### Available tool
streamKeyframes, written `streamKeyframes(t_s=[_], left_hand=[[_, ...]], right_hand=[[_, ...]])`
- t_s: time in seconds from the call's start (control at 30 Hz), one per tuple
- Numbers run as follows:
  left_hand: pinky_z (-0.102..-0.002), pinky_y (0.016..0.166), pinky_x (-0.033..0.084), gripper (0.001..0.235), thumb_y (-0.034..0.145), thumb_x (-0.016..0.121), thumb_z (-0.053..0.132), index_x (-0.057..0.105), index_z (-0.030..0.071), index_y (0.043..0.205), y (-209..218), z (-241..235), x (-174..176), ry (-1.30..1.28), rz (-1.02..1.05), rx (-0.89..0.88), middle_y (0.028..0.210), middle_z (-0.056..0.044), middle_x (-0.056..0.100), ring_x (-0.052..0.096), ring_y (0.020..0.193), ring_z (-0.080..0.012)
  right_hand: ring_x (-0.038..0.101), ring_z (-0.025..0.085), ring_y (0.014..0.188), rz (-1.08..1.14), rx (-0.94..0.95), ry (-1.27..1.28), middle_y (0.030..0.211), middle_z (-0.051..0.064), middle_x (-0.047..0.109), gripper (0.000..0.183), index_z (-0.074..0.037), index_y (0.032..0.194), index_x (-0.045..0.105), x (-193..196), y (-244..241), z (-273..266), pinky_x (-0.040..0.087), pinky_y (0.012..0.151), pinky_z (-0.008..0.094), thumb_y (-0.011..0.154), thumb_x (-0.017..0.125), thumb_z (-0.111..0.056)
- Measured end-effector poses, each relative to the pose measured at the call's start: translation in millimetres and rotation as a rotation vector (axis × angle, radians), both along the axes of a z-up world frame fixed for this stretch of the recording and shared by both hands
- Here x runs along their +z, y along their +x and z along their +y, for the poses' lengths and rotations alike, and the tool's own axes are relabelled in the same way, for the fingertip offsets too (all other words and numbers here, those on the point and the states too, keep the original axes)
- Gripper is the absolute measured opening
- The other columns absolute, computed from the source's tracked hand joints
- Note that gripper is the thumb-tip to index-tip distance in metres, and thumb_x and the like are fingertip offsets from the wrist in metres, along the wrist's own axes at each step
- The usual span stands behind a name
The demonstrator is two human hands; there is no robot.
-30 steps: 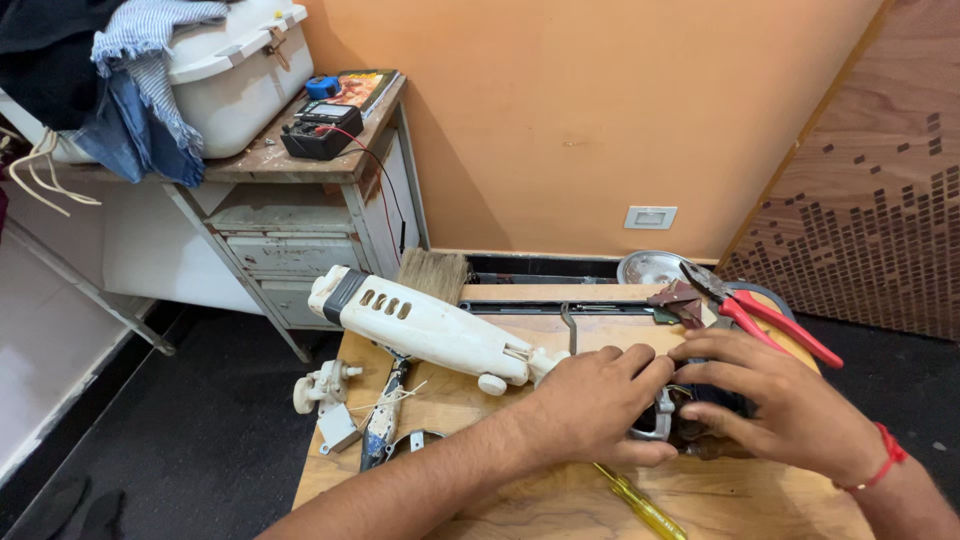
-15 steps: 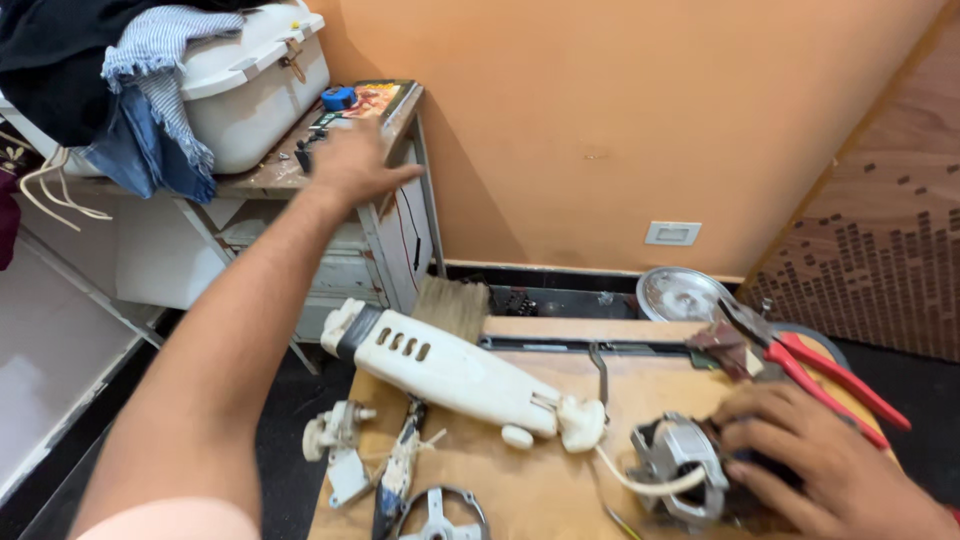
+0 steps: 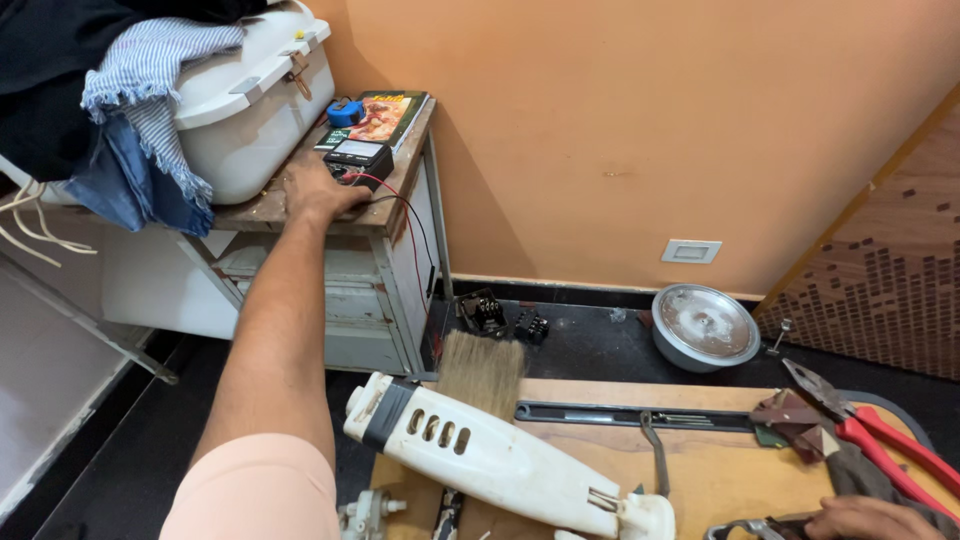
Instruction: The person disassembles an electric fan motor by hand, using a screwdriver and pliers to remove the housing and internal components, and applies black adhesive tape to the wiring.
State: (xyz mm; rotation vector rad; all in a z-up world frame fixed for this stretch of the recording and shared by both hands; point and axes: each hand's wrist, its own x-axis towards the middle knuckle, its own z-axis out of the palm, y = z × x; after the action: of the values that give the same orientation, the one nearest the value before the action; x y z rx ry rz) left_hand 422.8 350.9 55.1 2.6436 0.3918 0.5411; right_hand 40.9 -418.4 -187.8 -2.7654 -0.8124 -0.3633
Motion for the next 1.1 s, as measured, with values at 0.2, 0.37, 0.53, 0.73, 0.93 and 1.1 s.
streamKeyframes(t_s=[0.2, 0.37, 0.53, 0.73, 0.93, 1.1], left_hand=[[-0.045, 0.096, 0.053, 0.075, 0.071, 0.094, 0.055, 0.071, 0.001, 0.117, -4.7, 27.0, 17.8, 0.02, -0.382, -0.164, 0.112, -0.023, 0.072, 0.069, 0.103, -0.0364], [-0.037, 0.082, 0.058, 0.066, 0.082, 0.096, 0.049, 0.065, -0.001, 0.112, -26.8, 40.8, 83.6, -0.177, -0.799, -0.378, 0.095, -0.013, 0.076, 0.074, 0.087, -0.0243], [-0.039, 0.089, 0.059, 0.06, 0.087, 0.091, 0.046, 0.067, 0.001, 0.119, -42.9, 41.0, 121.9, -0.096, -0.871, -0.465, 0.104, -0.015, 0.077, 0.077, 0.097, -0.0277], [-0.045, 0.088, 0.056, 0.073, 0.074, 0.092, 0.054, 0.065, -0.002, 0.114, -36.9, 32.0, 60.0, -0.047, -0.617, -0.338, 0.103, -0.023, 0.074, 0.073, 0.095, -0.0365], [-0.053, 0.098, 0.049, 0.091, 0.068, 0.093, 0.06, 0.061, -0.003, 0.126, -30.8, 31.0, -16.1, 0.056, -0.295, -0.141, 0.117, -0.03, 0.066, 0.063, 0.111, -0.046], [-0.051, 0.107, 0.043, 0.106, 0.063, 0.094, 0.058, 0.053, 0.0, 0.141, -8.3, 39.2, -41.0, -0.053, -0.173, -0.044, 0.137, -0.029, 0.053, 0.052, 0.129, -0.0461]], right_hand=[[0.075, 0.008, 0.103, -0.079, 0.232, 0.072, 0.1, -0.014, 0.078, 0.03, -0.022, 0.108, 0.076, 7.9, 2.1, -4.5, 0.053, 0.104, 0.037, 0.09, 0.068, -0.044], [0.074, 0.018, 0.107, -0.061, 0.198, 0.161, 0.101, -0.012, 0.078, 0.029, -0.024, 0.107, 0.072, 1.2, -1.5, -17.0, 0.056, 0.106, 0.037, 0.085, 0.07, -0.043], [0.073, 0.013, 0.109, -0.206, 0.46, 0.14, 0.111, -0.005, 0.073, 0.021, -0.025, 0.103, 0.073, 5.1, 6.1, -19.8, 0.056, 0.108, 0.042, 0.091, 0.065, -0.04], [0.07, 0.021, 0.121, -0.288, 0.132, 0.119, 0.112, -0.006, 0.074, 0.015, -0.034, 0.092, 0.067, 32.7, -34.8, 31.1, 0.051, 0.111, 0.044, 0.082, 0.066, -0.045], [0.063, 0.023, 0.13, -0.204, 0.12, 0.095, 0.121, -0.004, 0.072, 0.017, -0.033, 0.092, 0.072, 78.9, -44.0, 64.2, 0.044, 0.114, 0.046, 0.078, 0.072, -0.043], [0.061, 0.022, 0.133, -0.161, 0.113, 0.165, 0.124, -0.002, 0.071, 0.025, -0.027, 0.097, 0.073, 102.5, -60.7, 89.4, 0.045, 0.114, 0.044, 0.076, 0.081, -0.04]])
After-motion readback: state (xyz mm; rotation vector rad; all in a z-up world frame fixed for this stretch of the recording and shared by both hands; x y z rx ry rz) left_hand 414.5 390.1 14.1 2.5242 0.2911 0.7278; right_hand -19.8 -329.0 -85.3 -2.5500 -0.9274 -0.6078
